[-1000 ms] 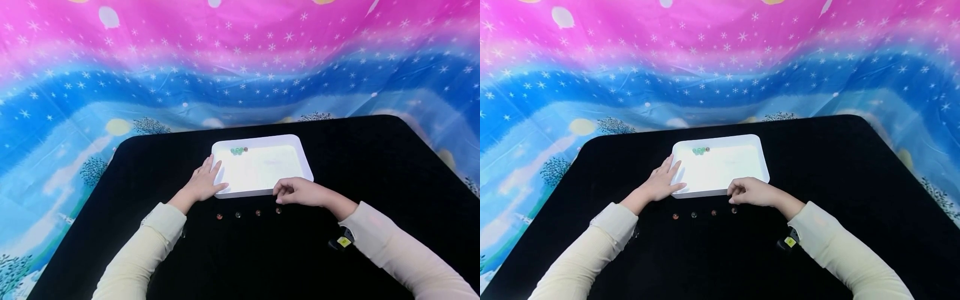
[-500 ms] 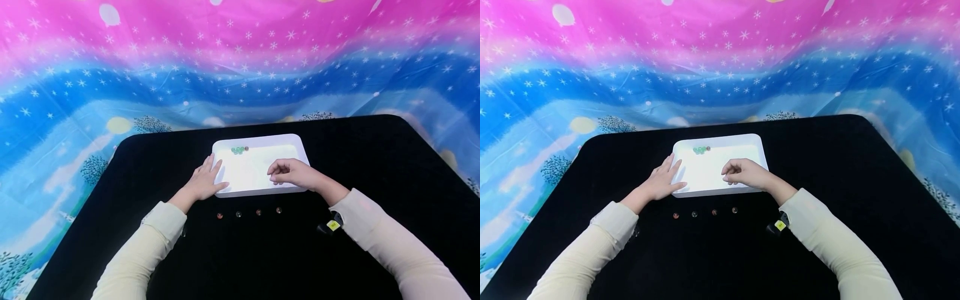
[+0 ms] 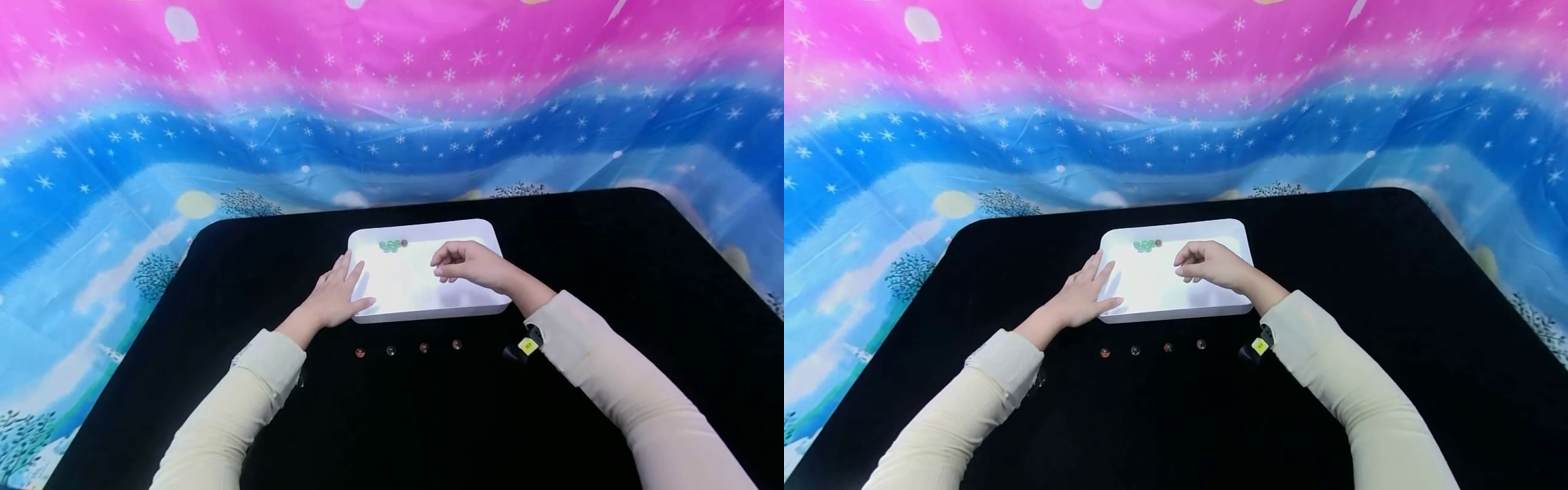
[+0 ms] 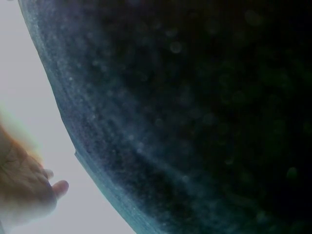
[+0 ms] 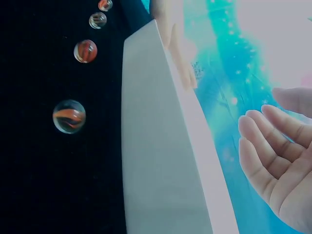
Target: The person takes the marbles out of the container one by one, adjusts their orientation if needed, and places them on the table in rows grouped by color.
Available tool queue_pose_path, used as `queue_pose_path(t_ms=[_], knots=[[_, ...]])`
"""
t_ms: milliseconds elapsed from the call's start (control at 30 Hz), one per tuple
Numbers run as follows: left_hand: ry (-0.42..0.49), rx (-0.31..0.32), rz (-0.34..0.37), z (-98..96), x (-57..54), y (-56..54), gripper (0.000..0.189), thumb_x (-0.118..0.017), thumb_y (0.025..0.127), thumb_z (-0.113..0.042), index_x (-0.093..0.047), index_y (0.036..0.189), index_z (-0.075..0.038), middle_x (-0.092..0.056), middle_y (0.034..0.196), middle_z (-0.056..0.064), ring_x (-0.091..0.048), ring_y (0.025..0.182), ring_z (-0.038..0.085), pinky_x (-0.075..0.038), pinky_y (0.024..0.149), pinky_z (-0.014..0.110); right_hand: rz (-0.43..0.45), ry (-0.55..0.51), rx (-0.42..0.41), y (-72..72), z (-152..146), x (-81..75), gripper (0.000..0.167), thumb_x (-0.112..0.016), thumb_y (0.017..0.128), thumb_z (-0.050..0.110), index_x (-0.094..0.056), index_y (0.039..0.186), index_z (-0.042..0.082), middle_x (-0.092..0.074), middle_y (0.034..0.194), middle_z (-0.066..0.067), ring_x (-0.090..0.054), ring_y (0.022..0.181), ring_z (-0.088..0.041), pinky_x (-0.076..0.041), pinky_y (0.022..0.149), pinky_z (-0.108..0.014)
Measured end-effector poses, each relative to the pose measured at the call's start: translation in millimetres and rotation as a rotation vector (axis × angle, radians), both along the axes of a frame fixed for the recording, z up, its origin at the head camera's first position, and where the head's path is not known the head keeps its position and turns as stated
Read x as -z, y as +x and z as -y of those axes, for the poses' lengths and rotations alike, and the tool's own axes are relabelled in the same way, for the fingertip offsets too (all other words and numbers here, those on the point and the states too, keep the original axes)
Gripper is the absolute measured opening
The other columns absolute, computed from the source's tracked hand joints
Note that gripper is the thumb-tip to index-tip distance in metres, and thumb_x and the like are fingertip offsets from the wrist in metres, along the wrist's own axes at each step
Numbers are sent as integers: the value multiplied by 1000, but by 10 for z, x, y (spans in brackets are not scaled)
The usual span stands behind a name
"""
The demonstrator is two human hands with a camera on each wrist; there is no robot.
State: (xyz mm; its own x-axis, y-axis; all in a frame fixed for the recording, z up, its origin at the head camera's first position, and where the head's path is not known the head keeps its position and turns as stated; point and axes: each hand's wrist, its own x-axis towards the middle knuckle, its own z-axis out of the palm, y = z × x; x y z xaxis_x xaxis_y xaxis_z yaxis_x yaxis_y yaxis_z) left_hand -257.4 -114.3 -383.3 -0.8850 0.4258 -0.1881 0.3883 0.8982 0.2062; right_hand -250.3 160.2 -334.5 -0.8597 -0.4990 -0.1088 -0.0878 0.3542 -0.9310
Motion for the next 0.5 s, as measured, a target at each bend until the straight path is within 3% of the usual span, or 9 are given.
queue_pose_path(t_ms=[133,300,500], knots=[[-1,-3,-1,-1,2,-4,77,-36,84,-57,-7,140,-13,16,142,9,10,128,23,-9,99,46,15,3,19,-75,14,-10,21,-53,85,10,-52,101,-4,-55,91,-17,-52,84,-33,-40,78,-47],[8,-4,0,-1,4,0,77,-37,84,-57,-8,140,-14,16,142,9,9,129,24,-9,99,46,-1,10,36,-172,31,-15,21,-53,85,12,-53,101,-4,-54,93,-21,-53,83,-31,-40,78,-46],[-5,-9,1,0,7,-4,77,-35,83,-58,-7,140,-15,16,142,9,9,129,24,-9,99,46,-11,17,41,-266,53,-25,27,-54,85,12,-51,104,-7,-55,91,-18,-55,81,-26,-41,77,-43]])
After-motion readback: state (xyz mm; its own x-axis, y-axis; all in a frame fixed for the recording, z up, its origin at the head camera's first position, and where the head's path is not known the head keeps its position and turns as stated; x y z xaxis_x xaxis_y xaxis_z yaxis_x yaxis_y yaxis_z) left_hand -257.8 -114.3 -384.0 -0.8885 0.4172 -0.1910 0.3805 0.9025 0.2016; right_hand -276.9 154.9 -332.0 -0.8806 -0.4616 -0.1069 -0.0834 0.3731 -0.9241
